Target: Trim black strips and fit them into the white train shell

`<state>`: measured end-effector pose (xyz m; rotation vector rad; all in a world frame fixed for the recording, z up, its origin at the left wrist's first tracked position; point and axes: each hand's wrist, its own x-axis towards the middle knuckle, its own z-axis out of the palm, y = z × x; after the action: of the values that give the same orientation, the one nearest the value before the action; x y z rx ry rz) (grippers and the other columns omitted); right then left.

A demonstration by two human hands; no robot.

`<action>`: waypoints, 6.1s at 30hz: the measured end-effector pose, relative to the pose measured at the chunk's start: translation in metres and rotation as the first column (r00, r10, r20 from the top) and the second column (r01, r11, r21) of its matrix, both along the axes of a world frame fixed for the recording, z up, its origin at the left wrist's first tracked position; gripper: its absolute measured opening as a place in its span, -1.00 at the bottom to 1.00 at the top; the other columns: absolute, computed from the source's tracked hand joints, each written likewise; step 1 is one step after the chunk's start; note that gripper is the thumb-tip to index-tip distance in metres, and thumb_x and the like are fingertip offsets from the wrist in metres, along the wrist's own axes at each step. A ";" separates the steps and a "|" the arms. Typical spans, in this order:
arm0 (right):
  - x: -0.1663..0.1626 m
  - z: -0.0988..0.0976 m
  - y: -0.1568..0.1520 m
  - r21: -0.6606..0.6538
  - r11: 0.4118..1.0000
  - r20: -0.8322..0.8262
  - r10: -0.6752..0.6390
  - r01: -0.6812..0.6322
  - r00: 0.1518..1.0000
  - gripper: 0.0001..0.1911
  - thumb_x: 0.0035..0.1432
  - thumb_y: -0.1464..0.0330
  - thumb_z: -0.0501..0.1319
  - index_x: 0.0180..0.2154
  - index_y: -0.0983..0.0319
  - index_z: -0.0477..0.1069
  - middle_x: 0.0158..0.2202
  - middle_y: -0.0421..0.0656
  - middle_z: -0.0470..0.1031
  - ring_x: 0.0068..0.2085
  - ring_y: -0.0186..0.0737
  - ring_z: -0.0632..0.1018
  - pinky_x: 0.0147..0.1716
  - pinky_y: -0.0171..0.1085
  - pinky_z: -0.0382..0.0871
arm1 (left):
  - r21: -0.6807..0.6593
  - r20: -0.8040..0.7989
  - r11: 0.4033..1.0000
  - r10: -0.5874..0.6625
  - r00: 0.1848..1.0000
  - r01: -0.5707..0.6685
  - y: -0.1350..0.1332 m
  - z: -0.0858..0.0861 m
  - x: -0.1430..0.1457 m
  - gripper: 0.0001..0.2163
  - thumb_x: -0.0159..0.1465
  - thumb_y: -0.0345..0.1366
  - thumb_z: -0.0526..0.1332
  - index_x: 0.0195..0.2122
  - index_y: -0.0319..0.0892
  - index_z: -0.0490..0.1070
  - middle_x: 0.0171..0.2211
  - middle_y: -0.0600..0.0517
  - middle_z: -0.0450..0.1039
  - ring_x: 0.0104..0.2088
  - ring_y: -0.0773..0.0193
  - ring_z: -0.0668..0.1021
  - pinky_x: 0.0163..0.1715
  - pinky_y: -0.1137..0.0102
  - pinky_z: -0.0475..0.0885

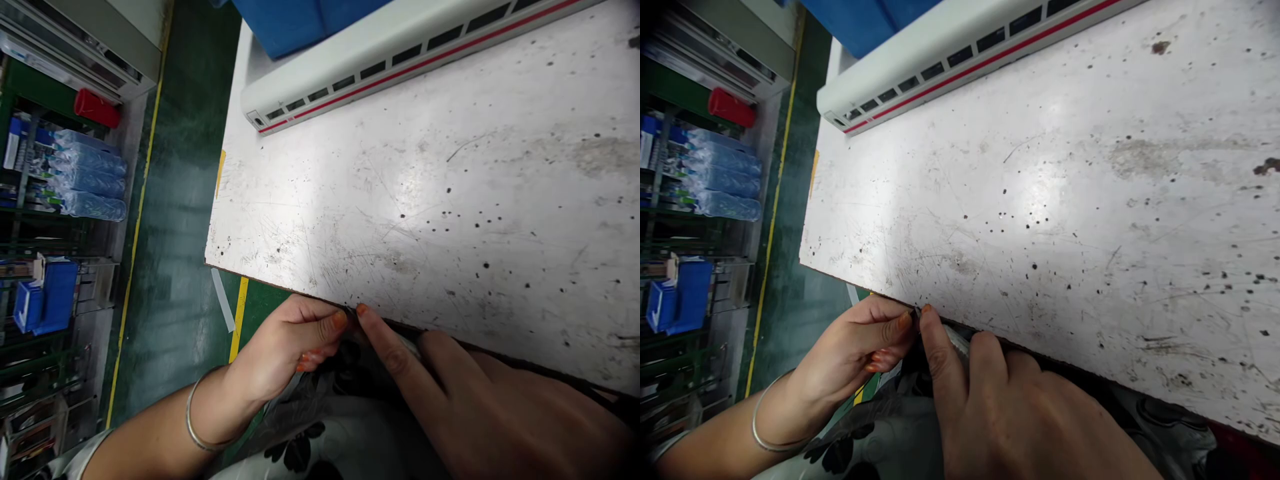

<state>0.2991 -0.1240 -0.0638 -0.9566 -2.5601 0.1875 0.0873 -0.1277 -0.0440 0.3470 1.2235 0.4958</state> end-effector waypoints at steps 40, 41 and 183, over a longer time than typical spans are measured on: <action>0.004 0.010 0.002 -0.076 0.997 0.110 0.024 -0.015 0.994 -0.38 0.13 0.57 -0.01 0.24 0.37 0.28 -0.53 -0.24 0.29 -0.71 -0.32 0.26 -0.75 -0.25 0.06 | -0.015 -0.057 1.000 0.012 0.998 -0.013 0.000 0.003 0.003 -0.63 0.27 -0.24 0.22 -0.61 -0.20 0.10 -0.65 0.19 -0.03 -0.64 0.52 -0.02 -0.67 0.52 -0.16; 0.004 0.008 0.000 -0.094 0.996 0.090 0.004 0.004 0.996 -0.37 0.14 0.55 -0.03 0.25 0.34 0.26 -0.51 -0.24 0.30 -0.71 -0.31 0.27 -0.75 -0.24 0.08 | -0.018 -0.066 1.000 0.009 0.998 -0.010 0.000 0.003 0.003 -0.63 0.26 -0.23 0.23 -0.61 -0.20 0.11 -0.65 0.19 -0.03 -0.64 0.52 -0.01 -0.67 0.52 -0.16; 0.005 0.012 0.004 -0.178 0.979 0.050 0.105 -0.094 0.993 -0.32 0.05 0.53 0.00 0.23 0.63 0.19 -0.53 -0.14 0.30 -0.70 -0.32 0.29 -0.79 -0.33 0.15 | 0.128 -0.323 0.992 0.031 0.946 0.011 -0.003 0.014 0.014 -0.62 0.24 -0.15 0.30 -0.66 -0.24 0.34 -0.66 0.14 0.15 -0.68 0.48 0.21 -0.71 0.54 0.10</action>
<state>0.3044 -0.1205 -0.0517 -0.9082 -2.6829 0.4261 0.1016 -0.1305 -0.0299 0.5487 1.5163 0.5421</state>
